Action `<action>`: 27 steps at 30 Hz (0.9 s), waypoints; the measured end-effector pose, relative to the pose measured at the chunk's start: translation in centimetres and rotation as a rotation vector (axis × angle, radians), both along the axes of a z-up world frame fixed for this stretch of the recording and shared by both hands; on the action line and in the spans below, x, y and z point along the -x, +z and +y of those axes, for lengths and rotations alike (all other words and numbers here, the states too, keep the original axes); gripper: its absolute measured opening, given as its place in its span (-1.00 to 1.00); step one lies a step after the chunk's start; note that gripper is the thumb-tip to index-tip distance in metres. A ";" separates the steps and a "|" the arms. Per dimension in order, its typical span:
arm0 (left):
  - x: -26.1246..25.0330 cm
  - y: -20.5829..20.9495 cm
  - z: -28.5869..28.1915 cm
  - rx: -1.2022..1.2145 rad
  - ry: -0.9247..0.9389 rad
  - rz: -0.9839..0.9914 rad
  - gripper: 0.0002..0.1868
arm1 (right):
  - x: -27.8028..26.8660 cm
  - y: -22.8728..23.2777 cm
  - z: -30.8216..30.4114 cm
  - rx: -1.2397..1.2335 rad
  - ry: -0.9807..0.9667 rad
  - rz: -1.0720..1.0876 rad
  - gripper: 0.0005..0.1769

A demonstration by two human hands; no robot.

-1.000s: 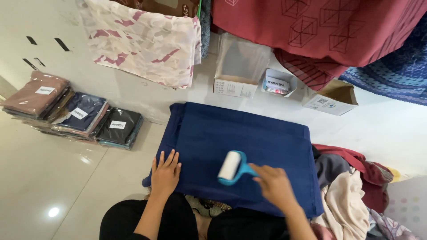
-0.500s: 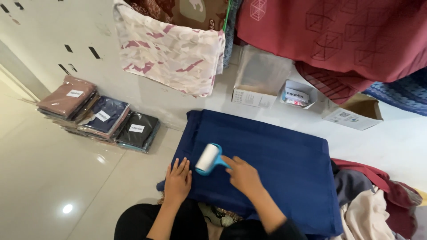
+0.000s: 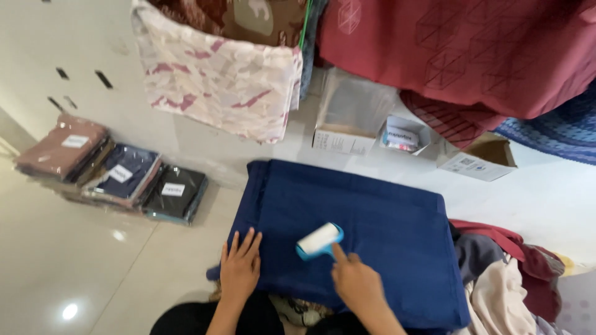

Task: Smoothing, lint rolling, and folding a blue hijab on the floor in a sorting area.

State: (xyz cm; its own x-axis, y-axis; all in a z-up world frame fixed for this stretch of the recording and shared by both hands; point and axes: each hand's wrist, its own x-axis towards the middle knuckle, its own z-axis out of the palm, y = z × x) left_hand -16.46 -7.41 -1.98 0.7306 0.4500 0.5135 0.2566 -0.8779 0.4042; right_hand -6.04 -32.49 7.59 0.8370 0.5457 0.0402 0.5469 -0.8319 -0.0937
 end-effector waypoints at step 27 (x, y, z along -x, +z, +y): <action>-4.1 4.1 -0.3 -0.019 0.005 0.085 -0.64 | 4.4 -3.5 -7.5 0.086 -0.243 0.065 -0.36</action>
State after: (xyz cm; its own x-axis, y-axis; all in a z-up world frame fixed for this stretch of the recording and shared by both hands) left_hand -12.39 -7.69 2.08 0.7696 0.4446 0.4584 0.2934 -0.8838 0.3645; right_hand -10.46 -39.95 4.13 0.9432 0.3276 -0.0561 0.3253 -0.9445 -0.0458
